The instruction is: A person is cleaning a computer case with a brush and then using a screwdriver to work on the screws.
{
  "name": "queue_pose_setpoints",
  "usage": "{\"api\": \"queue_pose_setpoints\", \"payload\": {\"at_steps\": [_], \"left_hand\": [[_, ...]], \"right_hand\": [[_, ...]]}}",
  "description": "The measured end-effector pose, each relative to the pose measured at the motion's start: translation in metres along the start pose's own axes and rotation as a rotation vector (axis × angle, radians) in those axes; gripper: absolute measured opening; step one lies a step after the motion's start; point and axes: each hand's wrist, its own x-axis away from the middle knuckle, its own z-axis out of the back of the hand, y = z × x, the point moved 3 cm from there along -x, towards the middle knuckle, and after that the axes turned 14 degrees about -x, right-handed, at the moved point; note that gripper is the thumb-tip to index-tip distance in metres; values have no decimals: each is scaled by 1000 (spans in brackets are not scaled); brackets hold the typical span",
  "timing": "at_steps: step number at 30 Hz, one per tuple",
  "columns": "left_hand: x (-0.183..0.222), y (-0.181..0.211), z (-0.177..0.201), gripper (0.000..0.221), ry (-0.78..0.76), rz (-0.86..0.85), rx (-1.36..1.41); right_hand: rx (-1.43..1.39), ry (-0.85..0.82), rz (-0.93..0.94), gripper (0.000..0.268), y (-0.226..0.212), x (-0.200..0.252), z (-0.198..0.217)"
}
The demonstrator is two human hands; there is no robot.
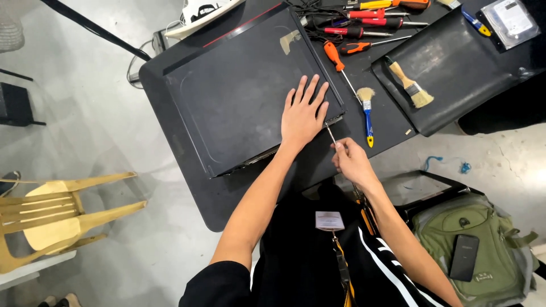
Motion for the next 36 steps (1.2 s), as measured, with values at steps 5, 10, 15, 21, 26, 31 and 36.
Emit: {"api": "queue_pose_setpoints", "payload": {"at_steps": [5, 10, 15, 21, 26, 31, 36], "left_hand": [[-1, 0, 1, 50, -34, -4, 6], [-2, 0, -1, 50, -50, -4, 33], [0, -1, 1, 50, -44, -7, 37], [-1, 0, 0, 51, -89, -17, 48], [0, -1, 3, 51, -90, -18, 44], [-1, 0, 1, 50, -72, -13, 45], [-2, -1, 1, 51, -74, -14, 46]], "right_hand": [[96, 139, 98, 28, -5, 1, 2], [179, 264, 261, 14, 5, -6, 2], [299, 211, 220, 22, 4, -9, -2], [288, 265, 266, 20, -8, -7, -1], [318, 320, 404, 10, 12, -16, -4], [328, 277, 411, 17, 19, -23, -6], [377, 375, 522, 14, 11, -19, -12]]}}
